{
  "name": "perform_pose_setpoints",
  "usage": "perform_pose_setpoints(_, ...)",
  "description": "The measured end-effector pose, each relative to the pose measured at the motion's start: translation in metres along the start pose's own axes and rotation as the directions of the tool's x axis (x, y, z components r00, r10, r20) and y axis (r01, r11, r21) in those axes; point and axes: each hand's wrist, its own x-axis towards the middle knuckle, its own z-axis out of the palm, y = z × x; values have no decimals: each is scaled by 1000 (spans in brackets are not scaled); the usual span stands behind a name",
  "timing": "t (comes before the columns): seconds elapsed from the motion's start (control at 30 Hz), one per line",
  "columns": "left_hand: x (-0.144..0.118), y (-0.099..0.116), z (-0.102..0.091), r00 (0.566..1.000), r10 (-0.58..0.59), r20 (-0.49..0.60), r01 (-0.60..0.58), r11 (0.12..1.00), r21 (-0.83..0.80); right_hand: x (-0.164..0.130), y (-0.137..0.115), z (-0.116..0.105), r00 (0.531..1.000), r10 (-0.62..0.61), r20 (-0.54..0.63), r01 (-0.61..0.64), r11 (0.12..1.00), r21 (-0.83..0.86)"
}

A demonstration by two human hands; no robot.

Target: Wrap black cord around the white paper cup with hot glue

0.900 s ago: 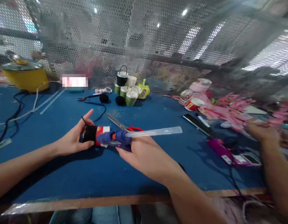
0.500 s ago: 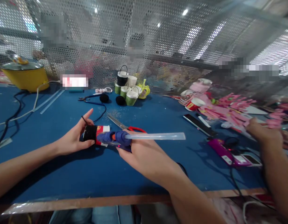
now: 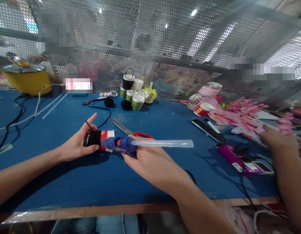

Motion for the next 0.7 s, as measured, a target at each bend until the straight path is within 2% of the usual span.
perform_pose_setpoints(0.1, -1, -1, 1, 1000, 12, 5, -12, 1000, -5, 3, 1, -1, 996, 94, -5, -94, 995, 22)
perform_pose_setpoints(0.23, -3, -4, 2, 997, 71, 11, -71, 997, 9, 10, 2, -6, 980, 198, -32, -190, 966, 174)
perform_pose_setpoints(0.37, -3, -6, 1, 993, 114, 19, -116, 990, 81, 22, 11, -7, 923, 384, 6, -354, 845, 401)
perform_pose_setpoints(0.47, -4, -6, 1, 992, 124, 25, -126, 984, 124, 36, 28, 0, 892, 448, -65, -354, 779, 517)
perform_pose_setpoints(0.53, -4, -5, 0, 991, 134, 27, -137, 980, 147, 48, 45, 8, 856, 504, -118, -389, 777, 495)
perform_pose_setpoints(0.7, -5, -4, 1, 988, 150, 35, -154, 971, 181, 79, 82, 32, 864, 504, -4, -475, 817, 327)
